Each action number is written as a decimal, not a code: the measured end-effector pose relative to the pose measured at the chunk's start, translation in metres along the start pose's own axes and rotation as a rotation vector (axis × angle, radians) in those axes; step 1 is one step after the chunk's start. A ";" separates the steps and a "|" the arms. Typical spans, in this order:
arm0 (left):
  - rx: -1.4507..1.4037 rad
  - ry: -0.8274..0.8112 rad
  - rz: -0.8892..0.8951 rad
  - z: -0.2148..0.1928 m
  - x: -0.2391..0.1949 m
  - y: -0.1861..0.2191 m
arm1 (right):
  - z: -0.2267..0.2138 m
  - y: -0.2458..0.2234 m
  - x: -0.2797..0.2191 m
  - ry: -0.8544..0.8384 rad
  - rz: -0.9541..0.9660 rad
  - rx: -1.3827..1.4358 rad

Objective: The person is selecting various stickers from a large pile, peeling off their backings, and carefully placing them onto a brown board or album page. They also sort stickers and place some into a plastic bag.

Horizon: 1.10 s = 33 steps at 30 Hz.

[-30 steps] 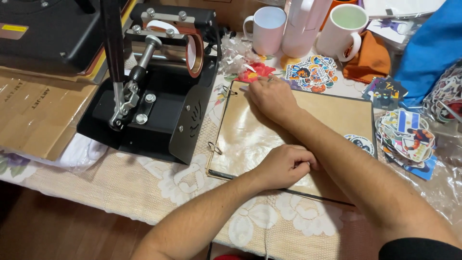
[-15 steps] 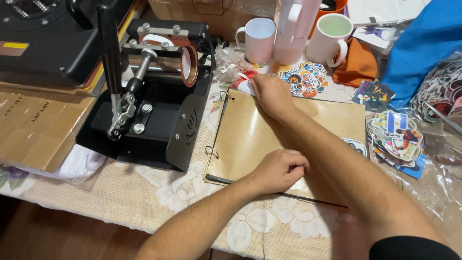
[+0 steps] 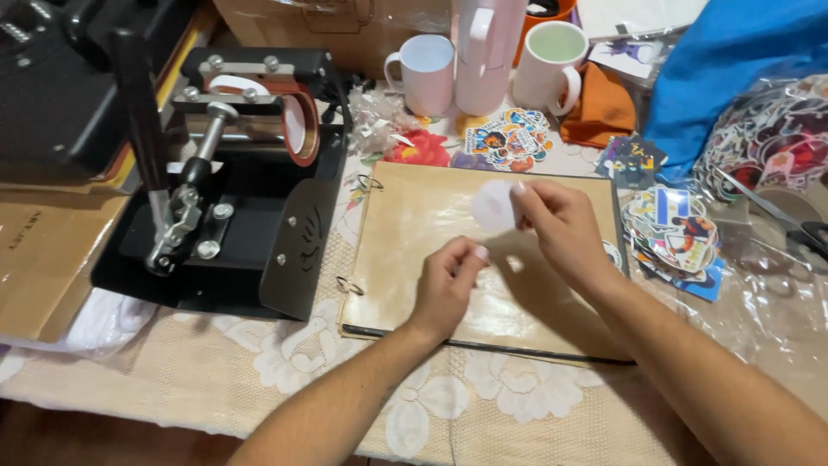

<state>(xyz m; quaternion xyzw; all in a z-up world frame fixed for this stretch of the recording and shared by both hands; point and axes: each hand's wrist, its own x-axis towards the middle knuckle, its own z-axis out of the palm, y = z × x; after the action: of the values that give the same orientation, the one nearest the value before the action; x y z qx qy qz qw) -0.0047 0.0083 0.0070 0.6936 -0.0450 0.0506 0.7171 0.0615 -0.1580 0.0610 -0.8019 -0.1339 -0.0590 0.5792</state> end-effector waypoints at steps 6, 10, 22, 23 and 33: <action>-0.097 -0.123 0.031 0.008 0.002 0.009 | -0.028 0.008 -0.074 0.051 0.028 0.017; -0.013 -0.143 -0.030 0.015 -0.006 -0.013 | -0.014 0.027 -0.091 0.087 0.013 0.123; 0.069 -0.277 0.072 0.009 -0.003 -0.015 | -0.017 0.026 -0.096 0.002 -0.057 0.128; 0.072 -0.277 0.082 0.010 -0.003 -0.011 | -0.017 0.025 -0.095 -0.004 -0.062 0.119; 0.000 -0.397 0.081 0.013 0.000 0.004 | -0.024 0.016 -0.094 -0.011 -0.096 0.079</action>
<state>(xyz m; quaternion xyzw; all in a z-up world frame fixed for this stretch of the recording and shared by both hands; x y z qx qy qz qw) -0.0053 -0.0047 0.0116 0.6877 -0.2133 -0.0586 0.6915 -0.0229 -0.1996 0.0307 -0.7713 -0.1776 -0.0772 0.6063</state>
